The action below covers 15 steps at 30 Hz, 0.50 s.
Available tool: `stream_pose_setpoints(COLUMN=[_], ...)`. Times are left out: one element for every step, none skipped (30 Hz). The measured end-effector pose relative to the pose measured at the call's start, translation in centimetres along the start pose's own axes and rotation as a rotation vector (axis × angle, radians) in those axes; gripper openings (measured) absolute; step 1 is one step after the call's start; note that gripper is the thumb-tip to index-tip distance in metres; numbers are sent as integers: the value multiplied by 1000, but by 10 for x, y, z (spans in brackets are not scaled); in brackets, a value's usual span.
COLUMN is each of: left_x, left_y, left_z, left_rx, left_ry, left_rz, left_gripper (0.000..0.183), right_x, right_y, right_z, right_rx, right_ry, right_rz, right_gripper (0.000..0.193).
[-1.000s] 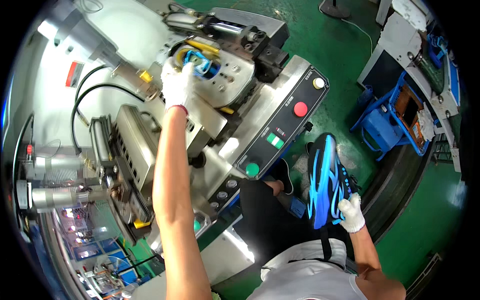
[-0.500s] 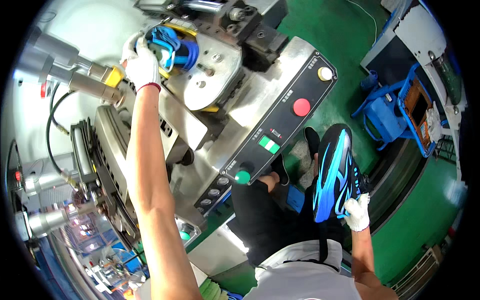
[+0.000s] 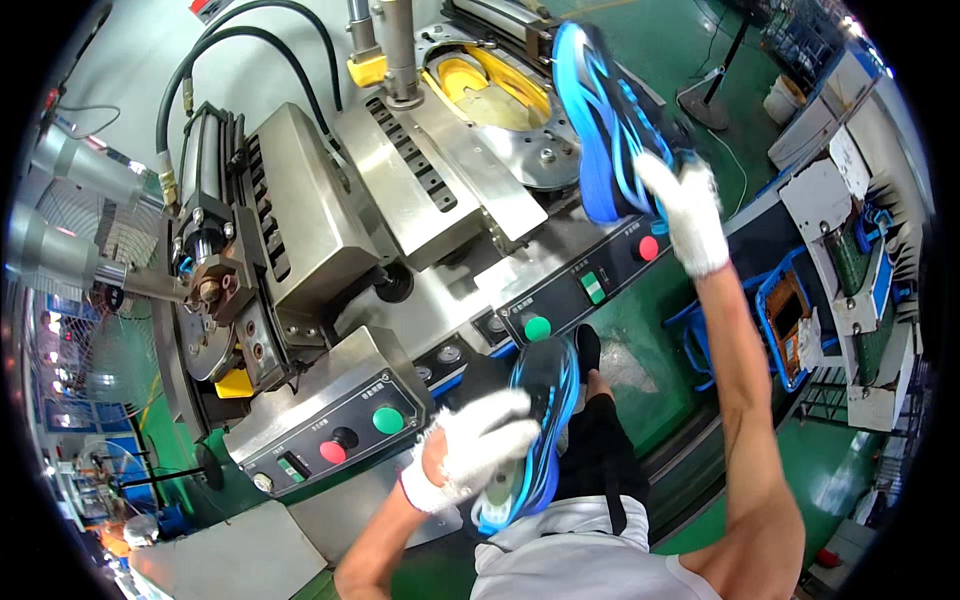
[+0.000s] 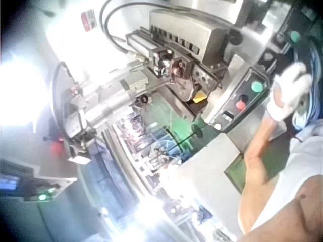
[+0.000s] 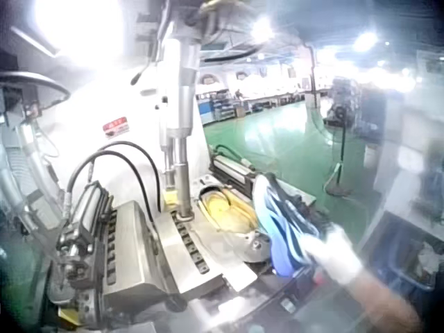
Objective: The person repeatedly places blue and black sneakers into a machine, presses a button to activate a pressing mechanism, and removes the shoes. The person handles the shoes one at a time, placing them on a metal platform and then moving them to a collection area. The process is repeated for multiple pairs of shoes.
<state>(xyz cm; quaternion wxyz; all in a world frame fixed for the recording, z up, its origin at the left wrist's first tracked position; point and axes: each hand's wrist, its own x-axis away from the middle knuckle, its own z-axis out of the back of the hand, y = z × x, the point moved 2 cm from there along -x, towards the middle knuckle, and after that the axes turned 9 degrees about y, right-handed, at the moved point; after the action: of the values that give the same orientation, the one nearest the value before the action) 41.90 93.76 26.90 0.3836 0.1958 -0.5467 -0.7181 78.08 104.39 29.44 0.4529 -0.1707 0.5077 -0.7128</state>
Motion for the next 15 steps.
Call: stream_pose_setpoints(left_x=[30, 43, 63, 84, 99, 108, 114, 123, 125, 125, 134, 140, 140, 139, 139], left_y=[-39, -22, -53, -71, -86, -95, -104, -116, -103, -106, -112, -125, -127, -131, -133], left_z=[-10, -14, -19, -25, -29, -30, -31, -36, -28, -27, -30, -36, -36, -36, -35], left_rx=[-238, 98, -292, -283, -271, -244, -216, -173, -136, -132, -130, -105, -93, -81, -69], left_ry=[44, -6, 114, 140, 158, 190, 210, 208, 292, 281, 287, 293, 296, 294, 287], left_rz=[-389, 251, -331, -250, -178, -211, -255, -261, -226, -216, -176, -133, -113, -97, -84], left_gripper=[27, 31, 32, 35, 38, 36, 35, 39, 40, 40, 40, 41, 40, 39, 38], right_x=[-34, -72, -103, -121, -139, -158, -188, -219, -199, -213, -203, -197, -195, -194, -191], right_y=[-21, -24, -29, -56, -68, -81, -59, -36, -49, -14, -11, -13, -17, -8, 3], right_z=[-21, -40, -66, -89, -110, -131, -158, -177, -212, -234, -248, -262, -268, -272, -273], right_rx=[134, 103, 50, 193, 289, 385, 473, 571, 821, 743, 736, 723, 720, 791, 865], right_ry=[-77, -79, -98, -153, -224, -294, -296, -278, -321, -32, -101, -158, -197, -188, -175], right_rz=[28, 87, 148, 153, 159, 172, 294, 413, 444, 618, 608, 601, 594, 559, 521], right_gripper=[59, 65, 71, 74, 75, 77, 56, 45, 36, 31, 30, 29, 29, 35, 41])
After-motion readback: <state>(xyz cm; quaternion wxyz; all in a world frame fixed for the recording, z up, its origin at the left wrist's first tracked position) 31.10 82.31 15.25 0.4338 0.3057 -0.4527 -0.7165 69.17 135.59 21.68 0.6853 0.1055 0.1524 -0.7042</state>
